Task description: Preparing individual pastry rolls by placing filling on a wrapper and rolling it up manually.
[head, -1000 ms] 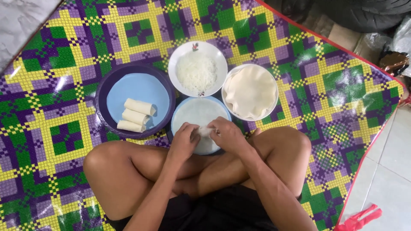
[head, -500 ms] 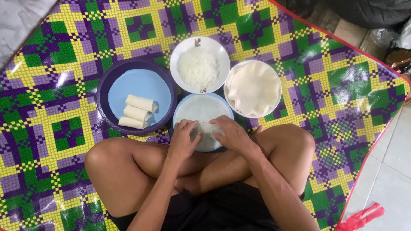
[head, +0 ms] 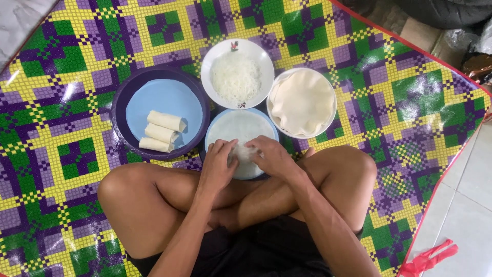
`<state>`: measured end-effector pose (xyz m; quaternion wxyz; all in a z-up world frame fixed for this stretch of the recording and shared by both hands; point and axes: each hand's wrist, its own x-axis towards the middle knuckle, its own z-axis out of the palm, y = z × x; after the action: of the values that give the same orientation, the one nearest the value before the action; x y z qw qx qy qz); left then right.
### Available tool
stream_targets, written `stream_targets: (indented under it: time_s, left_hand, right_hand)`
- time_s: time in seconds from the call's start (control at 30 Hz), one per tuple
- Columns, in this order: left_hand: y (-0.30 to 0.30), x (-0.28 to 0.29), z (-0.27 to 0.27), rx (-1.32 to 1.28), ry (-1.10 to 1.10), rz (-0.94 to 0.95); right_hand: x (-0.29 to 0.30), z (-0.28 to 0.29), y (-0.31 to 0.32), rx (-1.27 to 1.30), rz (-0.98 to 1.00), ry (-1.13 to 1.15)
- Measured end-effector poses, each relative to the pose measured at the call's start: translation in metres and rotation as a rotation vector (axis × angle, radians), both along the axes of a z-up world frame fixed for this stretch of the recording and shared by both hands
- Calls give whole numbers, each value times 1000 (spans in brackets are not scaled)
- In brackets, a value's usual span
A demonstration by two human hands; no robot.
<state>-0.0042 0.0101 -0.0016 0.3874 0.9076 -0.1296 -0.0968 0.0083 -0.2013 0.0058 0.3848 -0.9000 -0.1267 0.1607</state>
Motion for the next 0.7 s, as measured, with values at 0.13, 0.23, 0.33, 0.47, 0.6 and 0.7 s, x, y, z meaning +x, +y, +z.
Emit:
stream_targets:
  time_s: [0.13,0.23,0.33,0.47,0.6,0.7]
  left_hand:
    - [-4,1,-12,61,25,-39]
    - [-3,2,-16,99,32,-88]
    - [-2,2,1,-160,43,-1]
    - [2,-2,11,-424,181,132]
    - [3,-1,14,-579,246,198]
    - [3,1,10,-432,240,153]
  right_hand:
    - [-3,-1,-3,-162,20,-9]
    - [-4,-3,1,-267,36,-57]
    - [-2,16,1,-189,-6,-172]
    - [-2,36,1,59,-77,-233]
    - [0,50,0,227,-108,-77]
    - [3,59,3,157,-65,-126]
